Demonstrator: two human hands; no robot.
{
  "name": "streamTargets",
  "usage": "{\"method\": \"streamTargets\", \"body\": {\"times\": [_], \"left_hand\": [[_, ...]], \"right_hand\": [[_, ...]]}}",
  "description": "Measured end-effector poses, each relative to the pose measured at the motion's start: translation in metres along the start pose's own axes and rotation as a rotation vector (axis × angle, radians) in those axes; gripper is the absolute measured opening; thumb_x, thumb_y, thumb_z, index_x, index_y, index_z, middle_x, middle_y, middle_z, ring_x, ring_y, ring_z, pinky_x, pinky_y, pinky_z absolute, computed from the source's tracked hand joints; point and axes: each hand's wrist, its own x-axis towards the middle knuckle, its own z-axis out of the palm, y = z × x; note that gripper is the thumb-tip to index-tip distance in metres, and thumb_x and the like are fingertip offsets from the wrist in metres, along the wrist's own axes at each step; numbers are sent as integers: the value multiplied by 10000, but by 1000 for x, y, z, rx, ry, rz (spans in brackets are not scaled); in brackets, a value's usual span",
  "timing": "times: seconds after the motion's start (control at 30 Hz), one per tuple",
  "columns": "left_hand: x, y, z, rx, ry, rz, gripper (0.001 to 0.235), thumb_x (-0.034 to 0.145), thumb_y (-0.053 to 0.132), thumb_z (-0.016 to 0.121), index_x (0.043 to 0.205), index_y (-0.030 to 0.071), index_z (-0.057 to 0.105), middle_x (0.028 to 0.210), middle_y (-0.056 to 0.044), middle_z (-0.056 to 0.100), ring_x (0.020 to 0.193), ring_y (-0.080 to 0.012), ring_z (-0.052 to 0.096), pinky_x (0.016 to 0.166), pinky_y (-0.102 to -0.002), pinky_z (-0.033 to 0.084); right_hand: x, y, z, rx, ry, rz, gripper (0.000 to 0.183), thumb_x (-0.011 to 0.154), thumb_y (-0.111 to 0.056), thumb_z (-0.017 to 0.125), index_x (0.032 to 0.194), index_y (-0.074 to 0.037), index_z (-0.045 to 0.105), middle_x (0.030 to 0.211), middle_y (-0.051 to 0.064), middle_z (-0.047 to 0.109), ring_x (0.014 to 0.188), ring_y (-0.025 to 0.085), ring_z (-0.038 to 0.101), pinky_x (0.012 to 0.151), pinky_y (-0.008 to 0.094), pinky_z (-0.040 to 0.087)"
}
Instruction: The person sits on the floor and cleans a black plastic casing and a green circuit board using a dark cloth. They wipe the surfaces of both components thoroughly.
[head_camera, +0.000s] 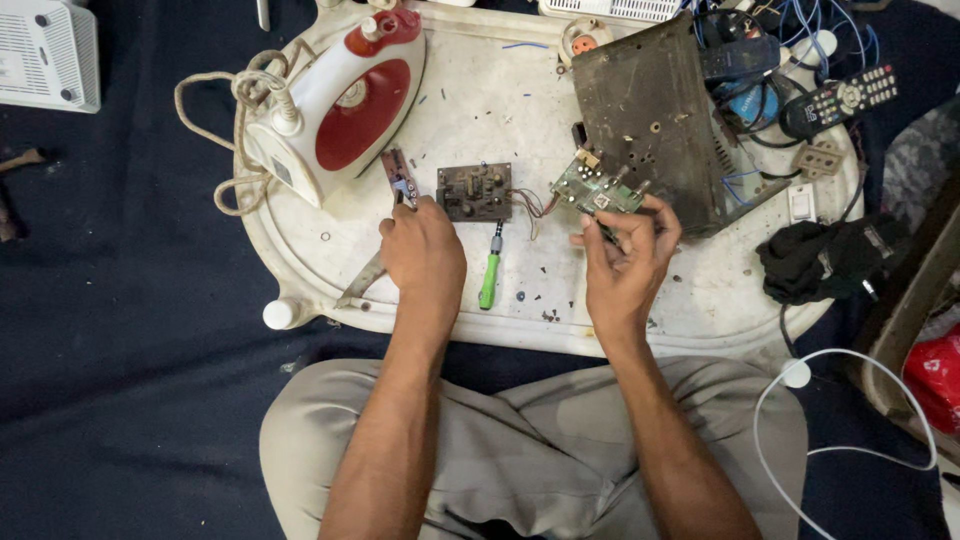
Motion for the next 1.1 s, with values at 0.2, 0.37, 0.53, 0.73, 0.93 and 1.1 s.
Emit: {"method": "streamTargets", "body": {"times": [0.2, 0.37, 0.53, 0.73, 0.93, 1.1], "left_hand": [[0, 2, -11, -8, 108, 43, 124, 830, -9, 648, 940, 3, 705, 977, -203, 701, 907, -398, 648, 757, -477, 549], [2, 14, -40, -124, 254, 81, 193, 811, 55, 707, 1000, 17, 704, 988, -199, 698, 907, -396, 623, 772, -501, 516], [1, 27, -76, -520, 264, 103, 196, 879, 77, 754, 1057, 39, 679, 1019, -125, 704, 925, -305, 653, 808, -428, 534], [5, 35, -87, -1109, 54, 128, 216, 969, 50, 738, 1159, 34, 638, 1038, -43, 680, 938, -131, 655, 848, -273, 563], [6, 35, -76, -1498, -74, 76, 270, 986, 0, 709, 1232, 12, 599, 1094, -30, 573, 987, -83, 618, 844, -236, 570], [8, 28, -85, -1261, -106, 94, 213, 1018, 40, 656, 1225, 18, 615, 1085, -63, 678, 939, -89, 666, 816, -233, 584]], "right_hand": [[0, 4, 0, 114, 18, -7, 150, 1009, 121, 672, 1122, 80, 584, 1430, 83, 326, 1193, 212, 656, 917, 348, 625], [1, 3, 1, 224, 41, 7, 154, 998, 129, 676, 1111, 79, 583, 1425, 61, 323, 1195, 220, 654, 916, 364, 627], [3, 2, -3, 264, 60, 23, 173, 1006, 132, 673, 1094, 33, 562, 1433, 61, 355, 1165, 227, 652, 874, 387, 639], [7, -7, -5, 366, 58, 68, 497, 994, 132, 689, 1341, -67, 393, 1392, 91, 386, 1232, 258, 638, 841, 397, 652], [8, -20, -8, 317, 60, 59, 745, 996, 139, 693, 1574, -86, 280, 1500, 121, 388, 1281, 272, 594, 865, 387, 697], [10, -20, -7, 338, 52, 82, 743, 991, 153, 684, 1589, -61, 299, 1533, 119, 357, 1286, 280, 606, 866, 389, 695]]}}
